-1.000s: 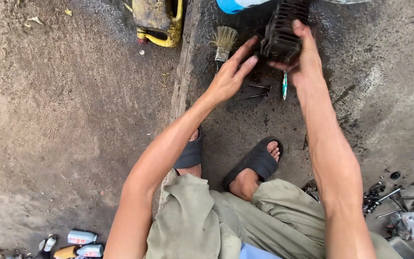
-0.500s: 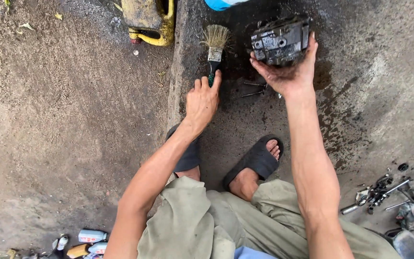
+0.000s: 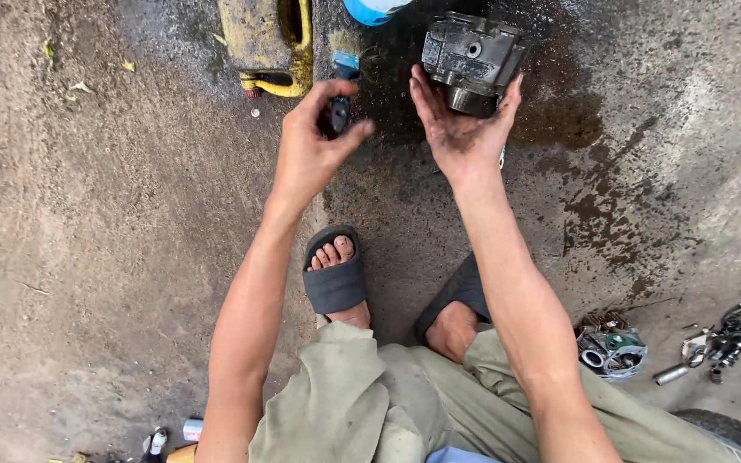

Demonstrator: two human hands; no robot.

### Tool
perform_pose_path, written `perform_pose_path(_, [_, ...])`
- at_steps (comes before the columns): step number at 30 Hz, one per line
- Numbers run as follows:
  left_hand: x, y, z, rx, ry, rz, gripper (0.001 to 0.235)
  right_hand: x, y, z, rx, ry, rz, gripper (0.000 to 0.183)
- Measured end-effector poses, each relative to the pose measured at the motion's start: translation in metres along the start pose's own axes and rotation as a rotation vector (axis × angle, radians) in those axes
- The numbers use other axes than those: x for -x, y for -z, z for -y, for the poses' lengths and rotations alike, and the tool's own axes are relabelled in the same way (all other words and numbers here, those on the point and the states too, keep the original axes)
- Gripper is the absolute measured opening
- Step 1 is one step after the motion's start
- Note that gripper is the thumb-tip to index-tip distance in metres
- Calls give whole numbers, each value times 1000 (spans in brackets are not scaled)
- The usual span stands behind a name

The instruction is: The person scrubs a metal engine cylinder head with a brush and a spray bottle, then rinses it with water from a bucket. After placing the part down, the person washes their hands with soap and water.

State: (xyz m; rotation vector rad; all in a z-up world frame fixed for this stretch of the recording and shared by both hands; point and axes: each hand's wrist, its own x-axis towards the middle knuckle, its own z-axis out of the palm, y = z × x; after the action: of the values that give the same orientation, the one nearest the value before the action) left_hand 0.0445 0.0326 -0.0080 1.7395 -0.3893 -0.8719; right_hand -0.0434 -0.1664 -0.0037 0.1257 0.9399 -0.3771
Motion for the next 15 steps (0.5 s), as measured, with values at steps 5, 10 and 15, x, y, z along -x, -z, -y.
perform_pose_path(5, [-24,-10,29,-701,-348,-272,28,21,-8,8,369,-87,-208,114])
perform_pose_path(10, [-48,-49,32,-384,-446,-198,23,46,1,22,908,26,-261,76])
perform_pose_path(15, [-70,-47,28,-246,-334,-169,22,24,54,48,1622,955,-186,63])
